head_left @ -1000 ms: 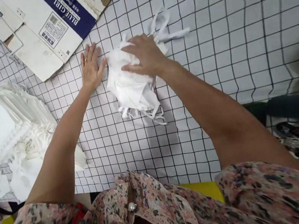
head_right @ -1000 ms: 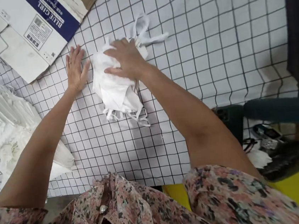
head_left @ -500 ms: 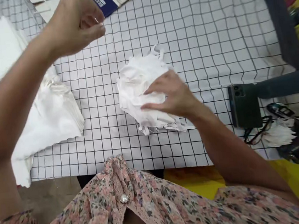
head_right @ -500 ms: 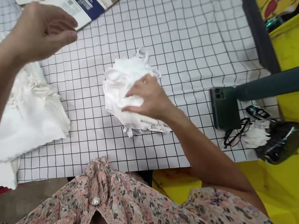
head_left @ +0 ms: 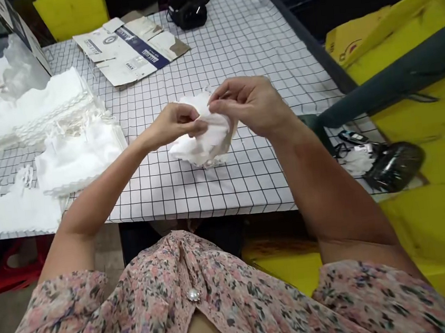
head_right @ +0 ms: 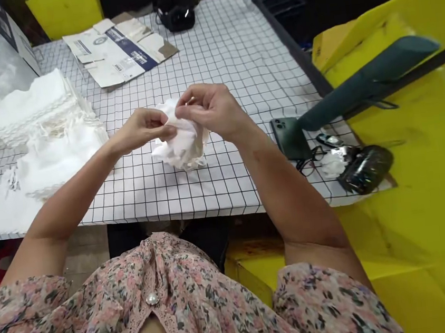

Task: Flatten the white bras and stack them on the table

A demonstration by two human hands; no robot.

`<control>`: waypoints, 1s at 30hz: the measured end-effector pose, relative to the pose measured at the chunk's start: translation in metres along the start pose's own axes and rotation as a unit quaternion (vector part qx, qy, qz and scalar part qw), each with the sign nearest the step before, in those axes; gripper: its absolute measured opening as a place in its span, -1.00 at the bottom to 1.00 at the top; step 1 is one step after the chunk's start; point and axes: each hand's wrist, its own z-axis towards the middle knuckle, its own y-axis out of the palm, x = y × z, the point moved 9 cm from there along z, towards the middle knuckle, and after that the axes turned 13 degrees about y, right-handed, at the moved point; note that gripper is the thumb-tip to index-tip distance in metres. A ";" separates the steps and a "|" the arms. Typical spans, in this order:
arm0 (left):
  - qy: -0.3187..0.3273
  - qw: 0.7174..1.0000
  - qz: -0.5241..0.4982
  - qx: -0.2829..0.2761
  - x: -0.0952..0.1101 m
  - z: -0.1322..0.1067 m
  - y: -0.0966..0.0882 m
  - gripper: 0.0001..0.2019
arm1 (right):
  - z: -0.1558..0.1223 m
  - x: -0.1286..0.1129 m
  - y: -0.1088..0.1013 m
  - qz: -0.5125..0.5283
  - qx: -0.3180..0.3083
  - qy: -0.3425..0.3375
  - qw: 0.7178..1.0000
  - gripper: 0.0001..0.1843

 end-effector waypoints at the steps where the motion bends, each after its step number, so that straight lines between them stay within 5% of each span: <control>1: -0.006 1.000 -0.015 0.013 0.006 -0.009 0.001 -0.71 | -0.009 0.006 0.003 0.007 -0.033 0.020 0.999 -0.67; 4: -0.030 0.995 -0.037 0.087 0.017 -0.041 -0.001 -0.70 | -0.041 0.036 0.020 0.003 -0.146 0.096 0.985 -0.57; 6: -0.051 0.987 -0.035 0.148 0.019 -0.061 -0.003 -0.71 | -0.060 0.051 0.026 0.018 -0.168 0.124 0.978 -0.53; 11: -0.083 0.971 -0.054 0.218 0.037 -0.083 0.007 -0.74 | -0.064 0.059 0.023 0.117 -0.068 0.098 0.986 -0.55; 14: -0.066 0.957 -0.059 0.275 0.044 -0.104 -0.011 -0.74 | -0.040 0.063 0.020 0.122 0.013 0.060 0.991 -0.64; 16: -0.065 0.932 -0.052 0.354 0.031 -0.138 -0.036 -0.73 | -0.020 0.072 0.026 0.065 0.057 0.040 0.995 -0.70; 19: -0.126 0.867 -0.069 0.477 -0.022 -0.213 -0.062 -0.72 | 0.006 0.097 0.055 -0.114 0.076 0.044 0.990 -0.85; 23: -0.246 0.787 -0.081 0.560 -0.089 -0.303 -0.056 -0.68 | 0.023 0.142 0.090 -0.301 -0.008 0.101 0.948 -0.61; 26: -0.250 0.803 -0.070 0.536 -0.102 -0.325 -0.054 -0.59 | 0.028 0.154 0.077 -0.410 -0.021 0.115 0.904 -0.54; 30: -0.261 0.854 -0.067 0.446 -0.100 -0.327 -0.055 -0.59 | 0.012 0.145 0.053 -0.499 0.015 0.108 0.860 -0.46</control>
